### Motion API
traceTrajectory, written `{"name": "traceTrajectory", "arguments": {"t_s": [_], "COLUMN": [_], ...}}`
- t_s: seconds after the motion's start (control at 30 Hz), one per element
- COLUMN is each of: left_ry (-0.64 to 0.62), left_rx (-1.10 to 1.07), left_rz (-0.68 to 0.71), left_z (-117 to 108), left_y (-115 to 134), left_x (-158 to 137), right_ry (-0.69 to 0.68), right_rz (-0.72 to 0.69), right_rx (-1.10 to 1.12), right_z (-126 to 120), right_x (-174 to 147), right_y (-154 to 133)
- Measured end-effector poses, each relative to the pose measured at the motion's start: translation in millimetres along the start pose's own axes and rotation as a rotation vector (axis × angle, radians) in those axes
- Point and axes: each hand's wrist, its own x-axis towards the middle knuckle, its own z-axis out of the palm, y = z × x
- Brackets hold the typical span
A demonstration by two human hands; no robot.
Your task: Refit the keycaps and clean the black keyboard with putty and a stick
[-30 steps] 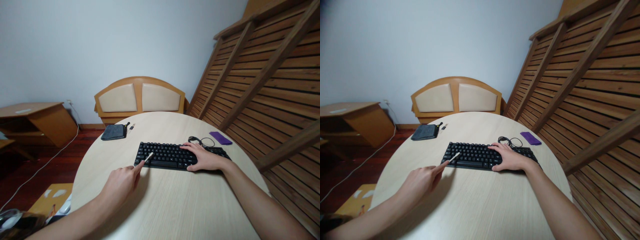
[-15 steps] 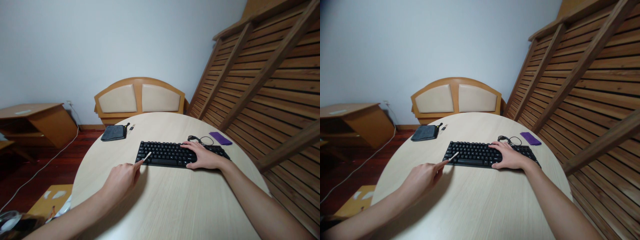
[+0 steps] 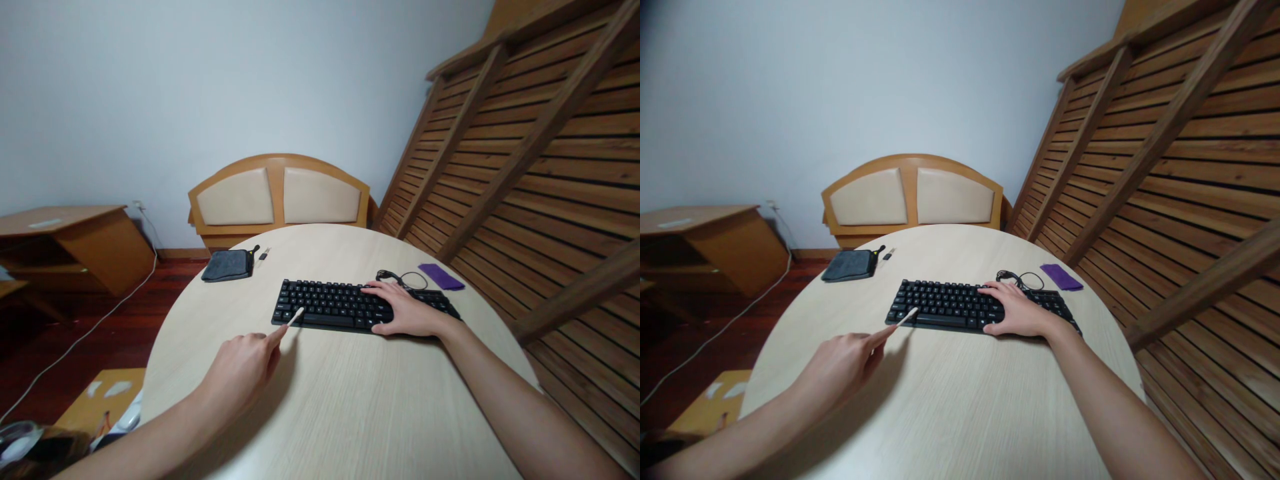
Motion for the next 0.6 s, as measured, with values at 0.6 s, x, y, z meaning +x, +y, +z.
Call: {"name": "traceTrajectory", "arguments": {"t_s": [0.6], "left_ry": [0.166], "left_rx": [-0.063], "left_rz": [-0.058], "left_z": [5], "left_y": [-12], "left_x": [64], "right_ry": [0.013], "right_rz": [-0.012], "right_rx": [0.002], "right_z": [2], "right_x": [-1], "right_y": [1]}}
